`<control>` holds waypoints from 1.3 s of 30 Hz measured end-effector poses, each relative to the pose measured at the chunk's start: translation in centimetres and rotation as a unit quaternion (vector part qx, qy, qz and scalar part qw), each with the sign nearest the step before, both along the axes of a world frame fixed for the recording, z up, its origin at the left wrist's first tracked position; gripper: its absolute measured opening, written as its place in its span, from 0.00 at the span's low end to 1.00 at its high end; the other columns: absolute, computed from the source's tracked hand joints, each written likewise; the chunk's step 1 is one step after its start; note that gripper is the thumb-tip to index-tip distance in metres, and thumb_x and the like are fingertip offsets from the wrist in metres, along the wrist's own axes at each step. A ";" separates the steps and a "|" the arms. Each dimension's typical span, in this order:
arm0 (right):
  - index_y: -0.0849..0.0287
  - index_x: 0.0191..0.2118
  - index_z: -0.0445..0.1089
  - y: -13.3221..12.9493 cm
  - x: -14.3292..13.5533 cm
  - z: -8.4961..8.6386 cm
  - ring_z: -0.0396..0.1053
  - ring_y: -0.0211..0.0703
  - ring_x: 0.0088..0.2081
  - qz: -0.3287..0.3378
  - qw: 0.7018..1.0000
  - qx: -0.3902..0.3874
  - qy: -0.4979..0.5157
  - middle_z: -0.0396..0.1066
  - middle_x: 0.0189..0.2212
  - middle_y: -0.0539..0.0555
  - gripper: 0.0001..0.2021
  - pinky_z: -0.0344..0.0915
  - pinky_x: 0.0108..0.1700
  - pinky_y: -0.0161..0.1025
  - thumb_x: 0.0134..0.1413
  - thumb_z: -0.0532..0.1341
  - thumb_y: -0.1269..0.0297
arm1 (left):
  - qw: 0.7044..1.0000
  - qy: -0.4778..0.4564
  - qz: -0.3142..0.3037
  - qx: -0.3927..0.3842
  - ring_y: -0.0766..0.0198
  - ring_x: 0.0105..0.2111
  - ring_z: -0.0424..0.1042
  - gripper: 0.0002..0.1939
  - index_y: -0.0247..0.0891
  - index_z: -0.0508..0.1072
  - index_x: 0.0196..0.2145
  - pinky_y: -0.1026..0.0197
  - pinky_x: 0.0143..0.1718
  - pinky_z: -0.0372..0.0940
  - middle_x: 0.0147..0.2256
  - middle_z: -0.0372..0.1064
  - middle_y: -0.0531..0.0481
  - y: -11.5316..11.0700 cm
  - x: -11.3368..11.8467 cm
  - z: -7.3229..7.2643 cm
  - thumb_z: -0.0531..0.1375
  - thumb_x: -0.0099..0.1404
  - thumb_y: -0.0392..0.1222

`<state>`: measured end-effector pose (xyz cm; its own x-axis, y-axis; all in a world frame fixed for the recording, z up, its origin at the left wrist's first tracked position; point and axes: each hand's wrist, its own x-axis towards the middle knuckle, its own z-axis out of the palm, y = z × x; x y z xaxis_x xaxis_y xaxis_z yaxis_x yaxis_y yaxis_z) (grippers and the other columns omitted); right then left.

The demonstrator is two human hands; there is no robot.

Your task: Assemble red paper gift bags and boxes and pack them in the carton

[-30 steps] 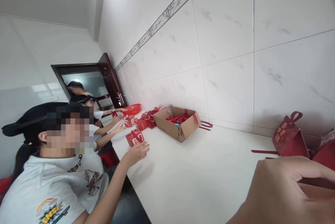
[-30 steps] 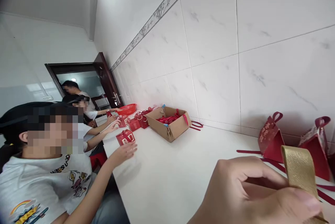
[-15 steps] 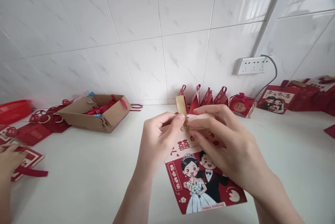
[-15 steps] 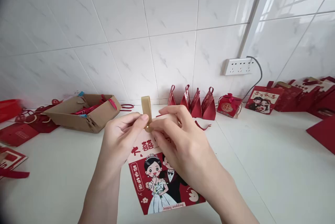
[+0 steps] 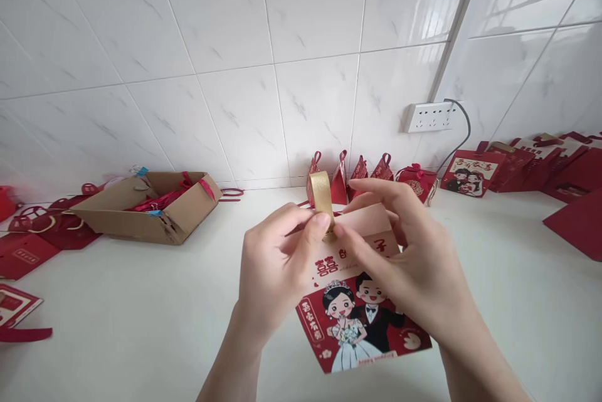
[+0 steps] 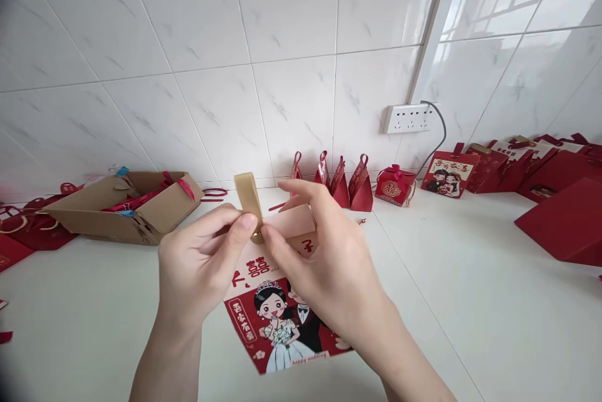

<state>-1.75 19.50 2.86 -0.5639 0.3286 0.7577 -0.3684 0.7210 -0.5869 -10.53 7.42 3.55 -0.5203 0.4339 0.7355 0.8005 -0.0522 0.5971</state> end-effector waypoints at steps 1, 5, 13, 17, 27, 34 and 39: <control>0.56 0.51 0.61 -0.1 0.2 0.0 0.70 0.38 0.28 0.021 0.999 -0.027 -0.010 0.70 0.32 0.50 0.17 0.70 0.23 0.31 0.57 0.62 0.68 | 0.999 0.030 -0.001 0.011 0.75 0.20 0.60 0.12 0.37 0.68 0.24 0.72 0.19 0.54 0.21 0.63 0.57 0.0 0.0 0.0 0.57 0.65 0.35; 0.54 0.49 0.61 -0.6 0.6 0.2 0.69 0.38 0.26 0.065 0.995 -0.077 -0.009 0.68 0.23 0.46 0.14 0.69 0.21 0.29 0.59 0.60 0.71 | 0.996 0.080 -0.013 0.037 0.76 0.20 0.61 0.12 0.36 0.66 0.23 0.72 0.20 0.56 0.21 0.62 0.57 0.0 -0.2 -0.2 0.58 0.65 0.34; 0.53 0.47 0.63 -0.7 0.8 0.4 0.70 0.38 0.25 0.097 0.990 -0.106 -0.015 0.68 0.25 0.47 0.13 0.66 0.18 0.29 0.58 0.61 0.71 | 0.999 0.002 -0.034 0.037 0.74 0.22 0.66 0.09 0.39 0.73 0.25 0.73 0.23 0.61 0.22 0.69 0.57 -0.3 0.3 0.2 0.60 0.64 0.36; 0.54 0.47 0.62 -0.7 1.1 0.5 0.67 0.37 0.23 0.070 0.990 -0.120 0.011 0.68 0.26 0.48 0.14 0.66 0.17 0.29 0.56 0.62 0.72 | 0.987 -0.142 -0.077 0.001 0.65 0.28 0.72 0.06 0.38 0.77 0.30 0.69 0.28 0.67 0.27 0.74 0.52 -0.5 1.1 0.9 0.62 0.60 0.42; 0.53 0.48 0.60 -0.9 1.2 0.6 0.61 0.33 0.18 0.115 0.981 -0.158 0.007 0.62 0.23 0.45 0.16 0.60 0.14 0.27 0.57 0.60 0.74 | 0.986 -0.161 -0.049 -0.001 0.69 0.22 0.68 0.06 0.39 0.76 0.25 0.71 0.23 0.63 0.21 0.70 0.56 -0.5 2.2 1.6 0.60 0.57 0.34; 0.53 0.47 0.61 -0.7 1.3 0.6 0.59 0.32 0.19 0.126 0.979 -0.161 0.001 0.63 0.26 0.47 0.12 0.59 0.16 0.26 0.58 0.59 0.73 | 0.988 -0.148 -0.033 -0.019 0.71 0.17 0.60 0.09 0.39 0.73 0.21 0.70 0.17 0.55 0.17 0.64 0.56 -0.5 1.4 1.0 0.60 0.57 0.39; 0.54 0.46 0.61 -0.7 1.5 0.7 0.60 0.33 0.20 0.114 0.982 -0.149 -0.002 0.64 0.25 0.47 0.12 0.58 0.16 0.27 0.58 0.59 0.72 | 0.988 -0.151 -0.035 -0.024 0.71 0.17 0.59 0.09 0.39 0.74 0.21 0.70 0.16 0.55 0.16 0.63 0.56 -0.6 1.3 1.0 0.59 0.58 0.39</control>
<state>-0.24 18.83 3.55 -0.6518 0.4003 0.6441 -0.4969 0.4162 -0.7615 -9.18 6.85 4.55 -0.6805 0.5068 0.5293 0.5809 -0.0673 0.8112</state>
